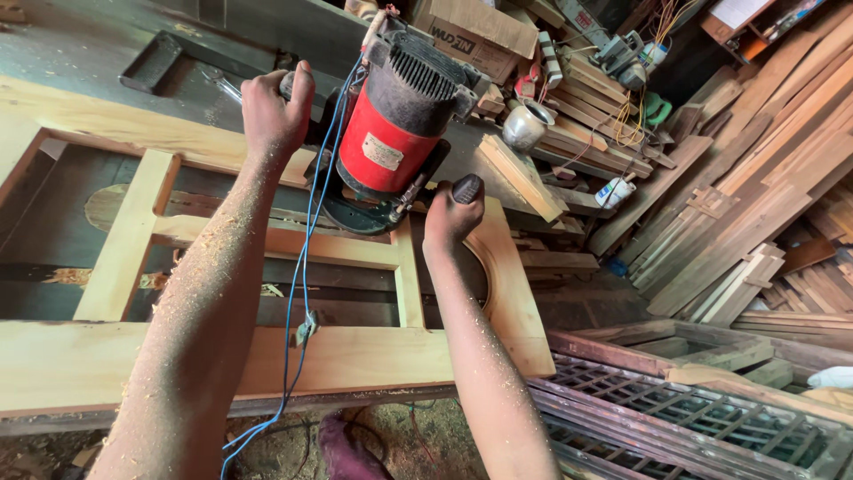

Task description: The person uses a handheld electric router to carve a decorative curved edge on a wooden frame. They guide the tool along the wood's perimeter, creating a smooth profile while wood shavings accumulate on the workbench.

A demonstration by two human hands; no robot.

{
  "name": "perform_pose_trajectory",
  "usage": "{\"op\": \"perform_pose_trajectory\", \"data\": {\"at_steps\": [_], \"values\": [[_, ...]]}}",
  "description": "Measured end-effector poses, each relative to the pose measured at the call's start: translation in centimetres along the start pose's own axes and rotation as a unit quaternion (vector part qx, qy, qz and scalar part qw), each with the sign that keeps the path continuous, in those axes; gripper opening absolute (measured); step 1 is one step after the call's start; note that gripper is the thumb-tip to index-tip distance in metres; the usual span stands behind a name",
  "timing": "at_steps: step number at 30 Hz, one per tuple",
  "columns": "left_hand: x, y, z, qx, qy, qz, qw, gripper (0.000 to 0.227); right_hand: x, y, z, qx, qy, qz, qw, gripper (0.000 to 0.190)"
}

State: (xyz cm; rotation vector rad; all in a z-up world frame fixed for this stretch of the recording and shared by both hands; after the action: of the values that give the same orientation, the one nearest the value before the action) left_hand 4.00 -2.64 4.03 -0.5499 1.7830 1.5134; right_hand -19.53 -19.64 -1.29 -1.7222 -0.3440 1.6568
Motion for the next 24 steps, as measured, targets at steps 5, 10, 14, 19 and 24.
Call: {"op": "perform_pose_trajectory", "data": {"at_steps": [5, 10, 14, 19, 24], "values": [[-0.2, 0.6, 0.9, 0.018, -0.005, 0.016, 1.000, 0.055, 0.4, 0.8, -0.7, 0.010, -0.021, -0.003, 1.000, 0.013], [-0.3, 0.0, 1.7, 0.016, -0.002, -0.009, 1.000, 0.055, 0.8, 1.6, -1.9, 0.052, -0.007, 0.003, 0.999, 0.015], [-0.5, -0.9, 1.9, -0.023, 0.023, -0.056, 0.998, 0.052, 1.2, 1.2, -2.3, 0.042, -0.020, -0.010, 0.999, 0.016], [-0.5, -1.0, 2.5, -0.016, 0.017, -0.016, 1.000, 0.053, 1.4, 0.3, -2.3, 0.027, -0.035, -0.035, 0.998, 0.015], [-0.7, -1.2, 3.3, -0.002, -0.011, 0.028, 1.000, 0.057, 1.6, 0.3, -3.1, 0.073, -0.016, -0.039, 0.996, 0.018]]}}
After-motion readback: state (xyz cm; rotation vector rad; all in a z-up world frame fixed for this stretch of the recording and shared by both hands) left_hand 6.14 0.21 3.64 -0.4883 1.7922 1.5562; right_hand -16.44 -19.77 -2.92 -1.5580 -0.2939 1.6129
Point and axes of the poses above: each hand's wrist, its own x-axis away from the middle knuckle, its own z-axis out of the back of the hand, y = z × x, the point moved 1 cm from there along -x, towards the middle knuckle, and after that the axes turned 2 degrees about x, right-handed, at the moved point
